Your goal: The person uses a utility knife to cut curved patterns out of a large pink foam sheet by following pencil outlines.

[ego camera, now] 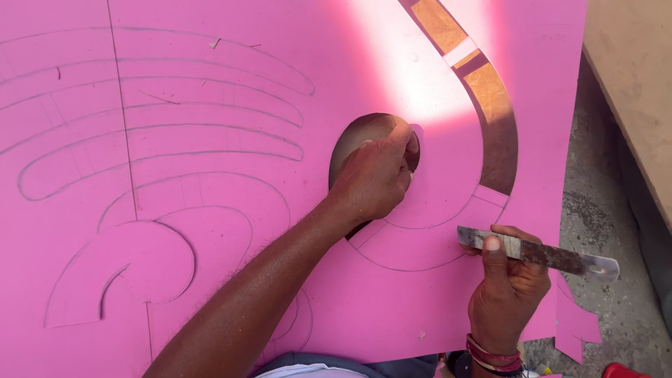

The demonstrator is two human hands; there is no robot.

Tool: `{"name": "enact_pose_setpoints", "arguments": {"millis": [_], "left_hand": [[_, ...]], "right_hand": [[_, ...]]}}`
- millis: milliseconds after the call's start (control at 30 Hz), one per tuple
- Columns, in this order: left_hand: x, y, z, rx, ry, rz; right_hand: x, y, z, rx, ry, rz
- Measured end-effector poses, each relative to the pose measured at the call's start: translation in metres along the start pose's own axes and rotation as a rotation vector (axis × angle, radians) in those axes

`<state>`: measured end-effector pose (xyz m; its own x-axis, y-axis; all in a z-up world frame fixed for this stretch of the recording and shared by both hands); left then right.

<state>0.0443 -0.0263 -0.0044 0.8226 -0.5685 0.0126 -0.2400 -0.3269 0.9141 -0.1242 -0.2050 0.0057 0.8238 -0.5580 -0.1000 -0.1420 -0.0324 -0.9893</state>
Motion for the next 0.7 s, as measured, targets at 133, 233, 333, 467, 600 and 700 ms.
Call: {"name": "enact_pose_setpoints", "arguments": {"millis": [133, 233, 333, 467, 600, 700], "left_hand": [[0.003, 0.005, -0.002, 0.104, -0.07, -0.053], [0.005, 0.003, -0.004, 0.077, -0.093, -0.065], [0.008, 0.0, -0.004, -0.004, -0.095, -0.065], [0.004, 0.0, -0.001, -0.149, -0.016, -0.034], [0.0, 0.0, 0.0, -0.282, 0.069, -0.058], [0.001, 0.001, -0.001, -0.222, 0.13, -0.061]], "right_hand": [[0.012, 0.006, -0.002, 0.05, -0.01, -0.004], [0.013, 0.009, 0.001, 0.068, -0.03, 0.004], [0.015, 0.009, 0.002, 0.059, -0.03, 0.017], [0.016, 0.01, 0.004, 0.062, -0.027, 0.018], [0.016, 0.01, 0.004, 0.065, -0.032, 0.018], [0.017, 0.01, 0.006, 0.048, -0.034, 0.031]]}}
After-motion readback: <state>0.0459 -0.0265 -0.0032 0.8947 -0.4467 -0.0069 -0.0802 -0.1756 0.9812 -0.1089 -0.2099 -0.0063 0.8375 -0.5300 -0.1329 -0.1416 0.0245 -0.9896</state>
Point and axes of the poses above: each hand's wrist, its own x-axis towards the middle knuckle, its own z-axis out of the palm, y = z × x, the point moved 5 cm from there along x, towards the middle knuckle, and after that the axes turned 14 degrees about z, right-handed, at the moved point
